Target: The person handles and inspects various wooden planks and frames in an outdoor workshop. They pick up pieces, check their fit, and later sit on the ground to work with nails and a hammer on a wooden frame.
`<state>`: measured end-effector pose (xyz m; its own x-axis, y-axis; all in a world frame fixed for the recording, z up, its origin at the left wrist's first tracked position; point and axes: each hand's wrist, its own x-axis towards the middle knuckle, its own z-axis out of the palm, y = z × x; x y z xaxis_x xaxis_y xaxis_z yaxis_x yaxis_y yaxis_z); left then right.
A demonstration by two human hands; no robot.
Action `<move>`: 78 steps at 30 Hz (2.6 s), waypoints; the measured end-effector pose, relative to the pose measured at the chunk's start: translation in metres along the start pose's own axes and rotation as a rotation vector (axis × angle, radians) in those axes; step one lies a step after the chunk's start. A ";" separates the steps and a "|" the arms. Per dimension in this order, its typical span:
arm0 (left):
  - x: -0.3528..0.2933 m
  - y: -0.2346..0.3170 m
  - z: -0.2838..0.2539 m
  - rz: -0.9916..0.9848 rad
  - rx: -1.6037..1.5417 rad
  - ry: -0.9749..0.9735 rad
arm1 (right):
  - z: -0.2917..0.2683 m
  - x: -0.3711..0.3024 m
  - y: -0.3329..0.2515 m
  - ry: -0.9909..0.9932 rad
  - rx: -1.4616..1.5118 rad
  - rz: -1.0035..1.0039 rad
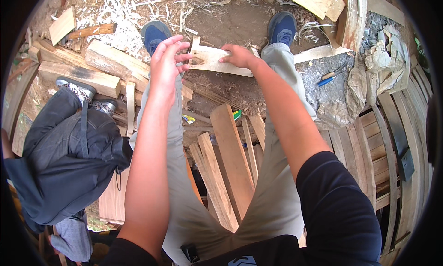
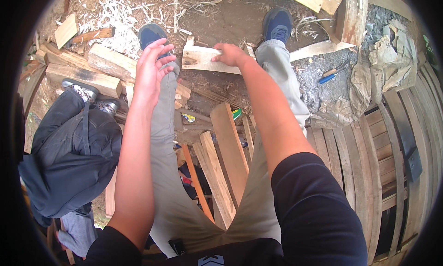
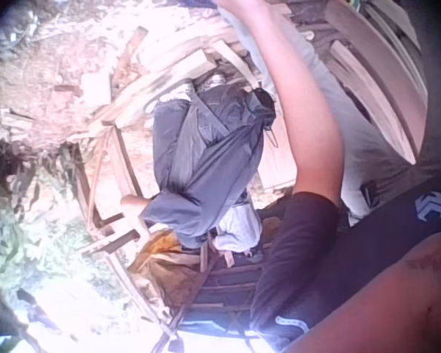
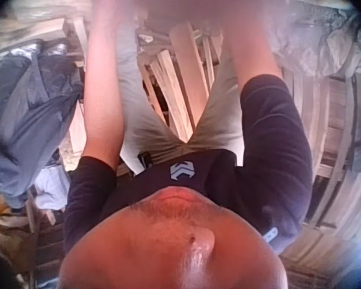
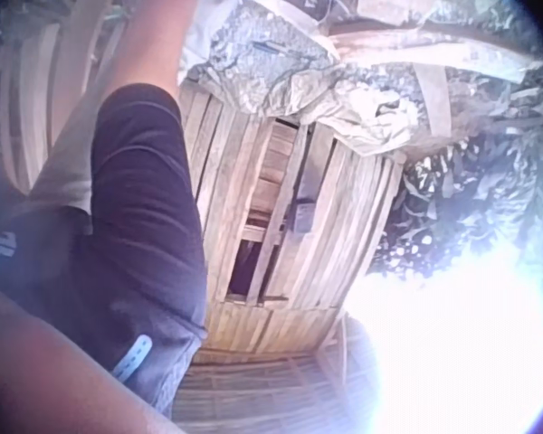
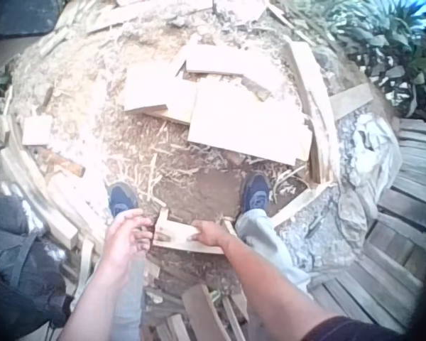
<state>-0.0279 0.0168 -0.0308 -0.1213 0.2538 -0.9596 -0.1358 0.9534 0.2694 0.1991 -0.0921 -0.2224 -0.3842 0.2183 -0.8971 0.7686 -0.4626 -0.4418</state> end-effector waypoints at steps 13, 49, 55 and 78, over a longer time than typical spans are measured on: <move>0.000 -0.004 -0.002 -0.006 0.029 -0.024 | -0.025 -0.007 -0.029 0.071 0.103 0.103; -0.020 0.000 0.043 -0.052 0.021 -0.299 | -0.081 -0.118 -0.146 -0.178 1.107 0.104; -0.010 -0.002 0.040 -0.044 -0.075 -0.244 | -0.112 -0.107 -0.129 0.141 0.232 0.037; -0.008 0.001 0.040 -0.072 -0.018 -0.175 | -0.369 -0.099 -0.041 0.558 -0.610 0.033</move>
<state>0.0123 0.0225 -0.0259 0.0622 0.2108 -0.9755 -0.1553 0.9676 0.1992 0.3945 0.2217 -0.1190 -0.1699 0.6814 -0.7119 0.9793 0.0361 -0.1992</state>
